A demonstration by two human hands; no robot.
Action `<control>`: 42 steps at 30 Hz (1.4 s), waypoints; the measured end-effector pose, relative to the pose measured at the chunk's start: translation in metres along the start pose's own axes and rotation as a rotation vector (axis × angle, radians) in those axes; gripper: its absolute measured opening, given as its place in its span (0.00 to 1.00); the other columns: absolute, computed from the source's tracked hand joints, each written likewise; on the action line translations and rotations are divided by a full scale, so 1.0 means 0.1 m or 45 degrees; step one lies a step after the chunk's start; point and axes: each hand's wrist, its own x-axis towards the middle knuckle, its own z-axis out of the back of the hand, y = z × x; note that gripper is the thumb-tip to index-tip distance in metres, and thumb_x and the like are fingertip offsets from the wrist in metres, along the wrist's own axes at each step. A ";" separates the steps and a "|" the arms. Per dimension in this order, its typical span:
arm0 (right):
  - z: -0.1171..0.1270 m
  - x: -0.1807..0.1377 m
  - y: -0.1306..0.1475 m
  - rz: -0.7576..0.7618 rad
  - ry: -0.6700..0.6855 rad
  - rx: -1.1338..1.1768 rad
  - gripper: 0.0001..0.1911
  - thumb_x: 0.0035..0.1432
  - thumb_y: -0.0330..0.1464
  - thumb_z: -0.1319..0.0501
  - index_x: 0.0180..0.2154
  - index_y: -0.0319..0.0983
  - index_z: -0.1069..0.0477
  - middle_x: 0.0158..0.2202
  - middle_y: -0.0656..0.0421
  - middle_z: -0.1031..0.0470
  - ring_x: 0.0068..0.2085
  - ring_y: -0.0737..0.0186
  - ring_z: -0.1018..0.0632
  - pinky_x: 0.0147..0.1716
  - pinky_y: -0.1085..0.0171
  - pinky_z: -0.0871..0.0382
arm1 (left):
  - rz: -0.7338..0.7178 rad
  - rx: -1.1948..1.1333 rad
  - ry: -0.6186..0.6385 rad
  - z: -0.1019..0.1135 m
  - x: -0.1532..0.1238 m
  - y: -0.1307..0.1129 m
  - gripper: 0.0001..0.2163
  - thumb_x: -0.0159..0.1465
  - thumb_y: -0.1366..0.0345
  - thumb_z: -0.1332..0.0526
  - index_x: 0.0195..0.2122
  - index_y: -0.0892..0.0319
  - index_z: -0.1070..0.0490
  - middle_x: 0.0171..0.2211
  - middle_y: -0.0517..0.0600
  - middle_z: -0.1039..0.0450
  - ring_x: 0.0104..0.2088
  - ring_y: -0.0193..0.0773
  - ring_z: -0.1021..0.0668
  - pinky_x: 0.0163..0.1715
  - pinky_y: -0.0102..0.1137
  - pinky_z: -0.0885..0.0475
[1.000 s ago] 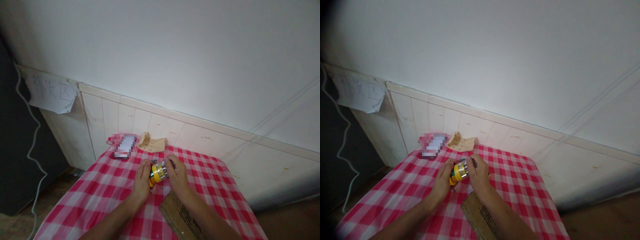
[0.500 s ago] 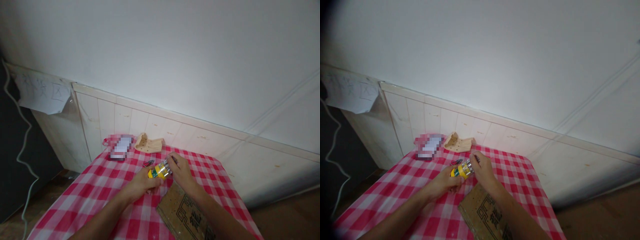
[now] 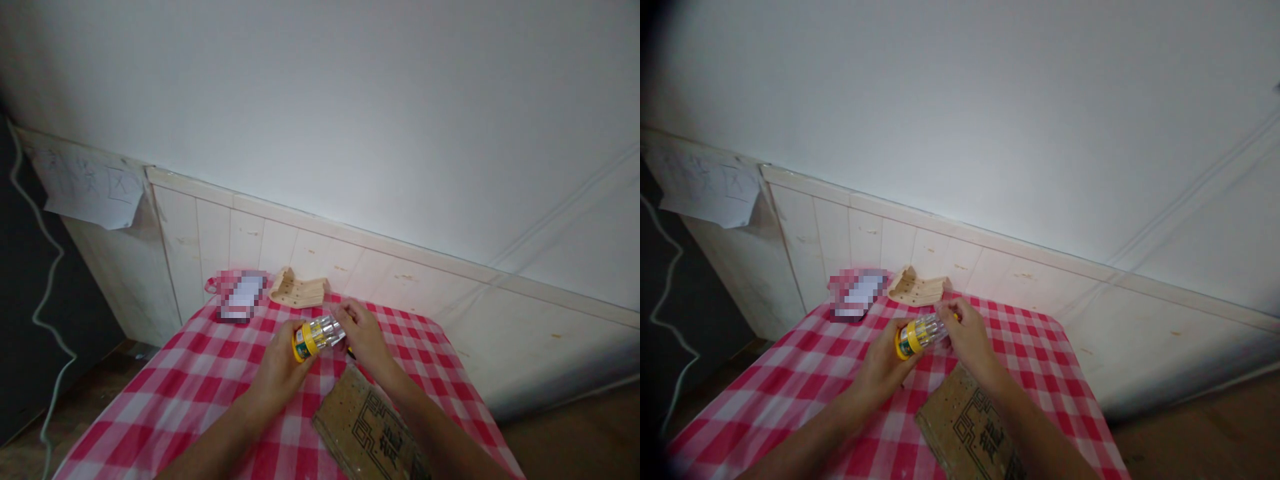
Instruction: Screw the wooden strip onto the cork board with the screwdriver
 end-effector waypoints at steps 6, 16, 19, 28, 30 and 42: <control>-0.35 -0.14 0.07 -0.067 -0.382 0.538 0.18 0.46 0.40 0.28 0.37 0.40 0.29 0.33 0.58 0.21 0.31 0.60 0.21 0.30 0.63 0.26 | -0.003 0.079 -0.062 -0.11 -0.03 0.00 0.19 0.51 0.71 0.33 0.45 0.56 0.29 0.41 0.53 0.24 0.41 0.47 0.23 0.42 0.39 0.30; -0.43 -0.10 0.22 -0.053 -0.369 0.746 0.15 0.44 0.34 0.30 0.28 0.42 0.37 0.21 0.64 0.25 0.23 0.60 0.22 0.23 0.64 0.27 | 0.255 -0.237 0.174 -0.16 -0.03 -0.30 0.13 0.45 0.72 0.32 0.34 0.60 0.26 0.28 0.48 0.23 0.28 0.39 0.24 0.29 0.30 0.32; -0.36 -0.13 0.30 0.021 -0.234 0.734 0.14 0.45 0.33 0.30 0.27 0.42 0.37 0.20 0.64 0.25 0.23 0.59 0.21 0.23 0.64 0.27 | 0.348 -0.591 0.393 -0.12 -0.03 -0.33 0.11 0.41 0.76 0.34 0.28 0.61 0.27 0.25 0.46 0.26 0.25 0.35 0.27 0.26 0.27 0.34; -0.23 -0.17 0.45 0.043 0.212 0.846 0.15 0.44 0.33 0.28 0.28 0.42 0.35 0.21 0.65 0.24 0.22 0.61 0.22 0.23 0.65 0.28 | 0.659 -1.117 0.845 -0.07 -0.10 -0.25 0.11 0.40 0.72 0.35 0.28 0.65 0.25 0.21 0.49 0.28 0.15 0.30 0.32 0.13 0.24 0.40; -0.28 -0.14 0.41 0.013 0.070 0.803 0.14 0.44 0.34 0.28 0.27 0.41 0.34 0.20 0.64 0.24 0.21 0.62 0.23 0.23 0.66 0.28 | 0.595 -0.999 0.741 -0.09 -0.07 -0.24 0.11 0.40 0.73 0.34 0.27 0.64 0.27 0.20 0.47 0.29 0.16 0.30 0.32 0.15 0.25 0.37; -0.56 -0.06 0.26 -0.164 -0.539 0.839 0.14 0.44 0.34 0.29 0.27 0.41 0.34 0.20 0.64 0.23 0.24 0.60 0.21 0.24 0.65 0.27 | 0.052 0.258 -0.034 -0.16 -0.05 -0.21 0.17 0.53 0.76 0.38 0.44 0.60 0.29 0.38 0.53 0.22 0.37 0.41 0.21 0.36 0.32 0.29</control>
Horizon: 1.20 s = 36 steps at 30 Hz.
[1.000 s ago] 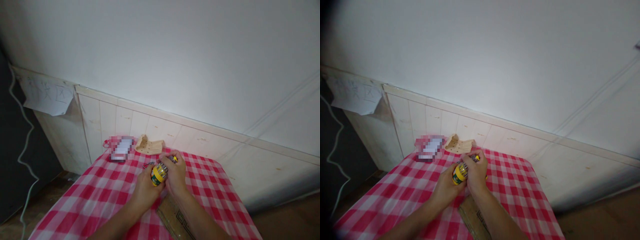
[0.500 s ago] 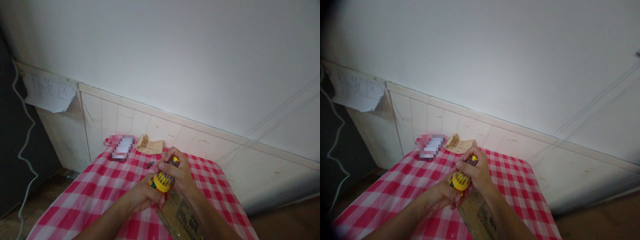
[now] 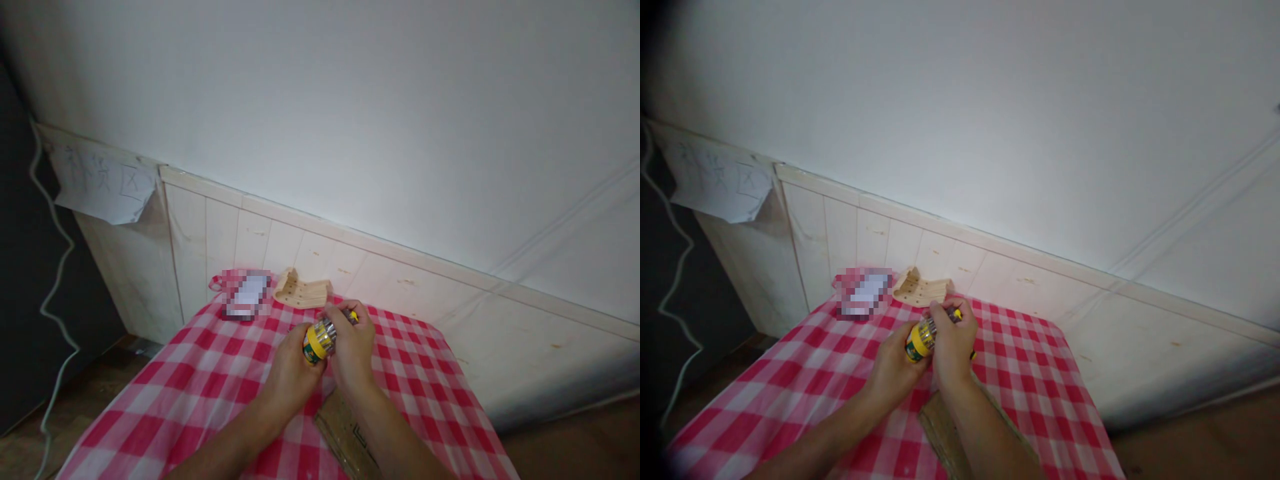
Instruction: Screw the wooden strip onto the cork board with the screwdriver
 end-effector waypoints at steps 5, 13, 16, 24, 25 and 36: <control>-0.05 -0.03 0.03 -0.013 -0.013 0.052 0.14 0.43 0.33 0.29 0.27 0.41 0.35 0.20 0.65 0.23 0.23 0.62 0.22 0.23 0.66 0.27 | -0.121 0.091 -0.068 -0.01 -0.01 0.12 0.18 0.55 0.76 0.39 0.47 0.61 0.31 0.42 0.56 0.23 0.41 0.44 0.21 0.41 0.36 0.28; 0.00 -0.05 0.04 0.010 -0.049 0.046 0.12 0.43 0.32 0.31 0.26 0.41 0.35 0.19 0.65 0.24 0.21 0.63 0.24 0.22 0.66 0.29 | -0.011 0.005 0.080 0.05 0.01 -0.01 0.17 0.50 0.75 0.37 0.43 0.61 0.28 0.36 0.52 0.22 0.35 0.42 0.21 0.34 0.33 0.30; 0.07 -0.07 0.04 0.047 -0.013 0.014 0.12 0.44 0.32 0.31 0.26 0.41 0.35 0.19 0.65 0.25 0.21 0.63 0.24 0.22 0.66 0.28 | 0.131 -0.301 0.293 0.08 0.05 -0.04 0.13 0.44 0.75 0.36 0.33 0.61 0.27 0.28 0.47 0.25 0.27 0.37 0.25 0.27 0.29 0.33; 0.26 0.05 0.42 0.098 0.907 -0.194 0.16 0.47 0.40 0.29 0.34 0.42 0.30 0.32 0.59 0.21 0.32 0.59 0.20 0.34 0.61 0.26 | 0.475 -1.179 0.908 0.11 -0.06 -0.08 0.10 0.39 0.73 0.37 0.25 0.64 0.28 0.18 0.46 0.31 0.15 0.29 0.35 0.14 0.25 0.41; 0.29 0.10 0.49 0.174 0.978 -0.339 0.18 0.49 0.42 0.30 0.40 0.42 0.28 0.39 0.57 0.21 0.38 0.57 0.21 0.37 0.60 0.26 | 0.460 -1.177 0.867 0.12 -0.05 -0.08 0.11 0.39 0.74 0.37 0.26 0.64 0.27 0.19 0.45 0.30 0.15 0.29 0.34 0.15 0.25 0.41; 0.55 0.32 0.92 0.351 1.296 -1.007 0.16 0.56 0.33 0.34 0.47 0.43 0.24 0.45 0.56 0.21 0.44 0.57 0.22 0.44 0.59 0.27 | 0.279 -0.706 0.591 0.10 0.09 0.06 0.16 0.41 0.76 0.34 0.34 0.63 0.27 0.26 0.43 0.30 0.24 0.29 0.33 0.23 0.24 0.40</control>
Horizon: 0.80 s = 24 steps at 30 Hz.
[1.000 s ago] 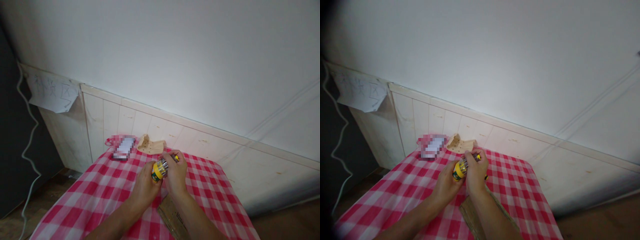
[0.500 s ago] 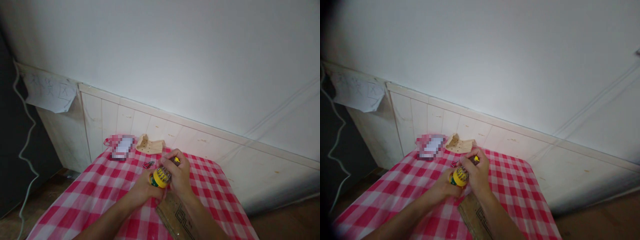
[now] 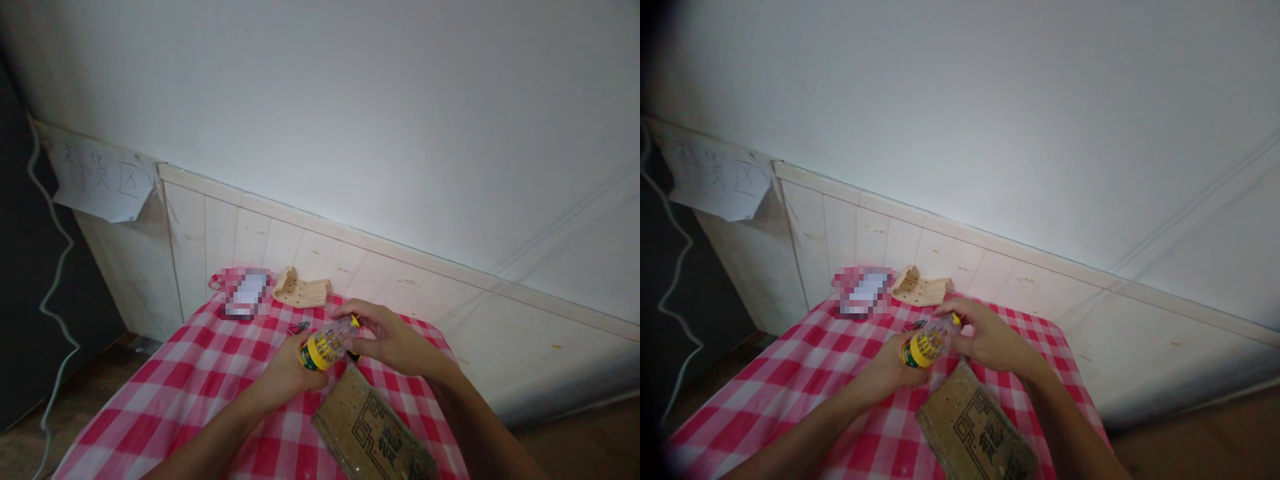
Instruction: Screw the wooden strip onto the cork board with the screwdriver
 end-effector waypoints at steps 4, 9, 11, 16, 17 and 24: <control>0.02 -0.04 0.03 -0.048 -0.092 0.162 0.30 0.49 0.32 0.28 0.55 0.46 0.26 0.53 0.54 0.23 0.47 0.54 0.22 0.42 0.60 0.24 | -0.030 0.078 -0.003 -0.03 -0.01 0.01 0.16 0.41 0.76 0.34 0.34 0.63 0.26 0.27 0.44 0.28 0.25 0.30 0.32 0.24 0.24 0.39; -0.05 -0.03 -0.01 -0.158 -0.186 0.041 0.13 0.46 0.30 0.27 0.37 0.42 0.19 0.27 0.62 0.21 0.27 0.64 0.25 0.26 0.69 0.29 | -0.046 0.117 -0.033 -0.03 -0.01 0.00 0.16 0.42 0.76 0.34 0.35 0.62 0.25 0.27 0.44 0.27 0.25 0.31 0.31 0.24 0.25 0.39; -0.05 -0.03 -0.01 -0.089 -0.144 0.048 0.14 0.45 0.28 0.27 0.38 0.43 0.19 0.33 0.61 0.19 0.32 0.61 0.22 0.31 0.66 0.26 | -0.035 0.091 -0.031 -0.01 -0.01 0.01 0.18 0.41 0.76 0.34 0.37 0.63 0.25 0.28 0.45 0.26 0.26 0.32 0.30 0.26 0.26 0.38; -0.03 -0.09 -0.01 -0.140 -0.152 0.343 0.28 0.46 0.30 0.26 0.51 0.44 0.24 0.48 0.55 0.20 0.46 0.55 0.20 0.42 0.59 0.23 | -0.038 0.068 -0.034 0.00 0.00 0.02 0.19 0.42 0.76 0.34 0.38 0.63 0.26 0.29 0.45 0.27 0.26 0.31 0.31 0.27 0.26 0.38; -0.02 -0.10 -0.02 -0.160 -0.160 0.415 0.27 0.47 0.31 0.27 0.51 0.44 0.25 0.49 0.55 0.21 0.46 0.56 0.19 0.43 0.59 0.23 | -0.040 0.066 -0.033 0.00 -0.01 0.01 0.19 0.42 0.76 0.34 0.38 0.64 0.26 0.29 0.45 0.27 0.26 0.31 0.31 0.27 0.26 0.38; 0.04 -0.11 -0.09 -0.236 -0.283 0.472 0.14 0.55 0.42 0.32 0.30 0.36 0.22 0.27 0.58 0.20 0.29 0.62 0.21 0.32 0.63 0.24 | -0.047 0.071 0.001 -0.01 -0.04 -0.07 0.19 0.41 0.76 0.33 0.37 0.63 0.26 0.27 0.44 0.27 0.25 0.31 0.31 0.26 0.25 0.39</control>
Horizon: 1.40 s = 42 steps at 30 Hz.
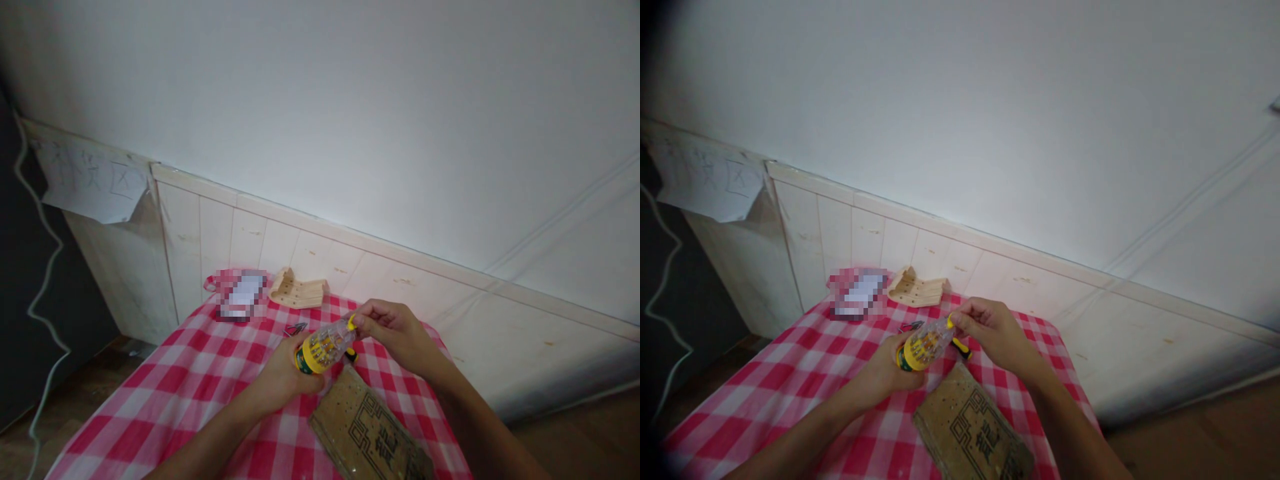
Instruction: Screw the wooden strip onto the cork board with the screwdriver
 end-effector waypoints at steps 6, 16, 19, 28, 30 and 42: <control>-0.05 0.01 0.03 0.047 -0.048 -0.032 0.11 0.55 0.39 0.32 0.30 0.37 0.21 0.27 0.58 0.20 0.28 0.63 0.21 0.30 0.64 0.24 | -0.023 -0.028 0.029 0.01 0.00 0.03 0.19 0.42 0.76 0.33 0.38 0.62 0.25 0.28 0.44 0.26 0.26 0.32 0.30 0.27 0.26 0.38; -0.04 -0.02 0.01 0.019 0.182 -0.219 0.16 0.47 0.26 0.30 0.41 0.43 0.18 0.35 0.59 0.18 0.35 0.58 0.19 0.34 0.60 0.21 | 0.010 0.008 0.021 0.01 0.01 0.13 0.18 0.42 0.77 0.33 0.37 0.63 0.25 0.29 0.46 0.25 0.27 0.32 0.29 0.27 0.26 0.36; -0.05 0.00 -0.03 -0.030 0.141 -0.198 0.15 0.46 0.26 0.29 0.39 0.43 0.18 0.33 0.60 0.18 0.32 0.59 0.20 0.30 0.63 0.23 | 0.017 0.015 0.011 -0.01 0.01 0.12 0.18 0.42 0.76 0.33 0.37 0.63 0.25 0.29 0.46 0.25 0.27 0.33 0.28 0.26 0.25 0.36; 0.00 -0.04 -0.02 0.090 0.173 -0.312 0.15 0.48 0.26 0.29 0.40 0.44 0.19 0.37 0.59 0.17 0.37 0.56 0.18 0.36 0.59 0.22 | 0.160 -0.065 0.227 0.07 -0.05 -0.06 0.13 0.40 0.77 0.36 0.30 0.63 0.25 0.22 0.43 0.30 0.20 0.28 0.34 0.19 0.23 0.41; 0.00 -0.07 -0.02 0.107 0.179 -0.345 0.15 0.49 0.27 0.30 0.41 0.44 0.19 0.39 0.58 0.17 0.39 0.55 0.18 0.39 0.57 0.22 | 0.222 -0.147 0.302 0.08 -0.06 -0.07 0.12 0.40 0.76 0.37 0.29 0.63 0.25 0.20 0.43 0.30 0.17 0.28 0.34 0.16 0.23 0.41; -0.13 -0.06 -0.03 -0.030 0.268 0.145 0.16 0.48 0.32 0.27 0.42 0.40 0.22 0.37 0.58 0.20 0.37 0.59 0.19 0.38 0.60 0.23 | 0.391 -0.508 0.430 0.04 -0.09 0.05 0.10 0.39 0.72 0.34 0.26 0.65 0.25 0.17 0.46 0.30 0.12 0.28 0.34 0.10 0.23 0.43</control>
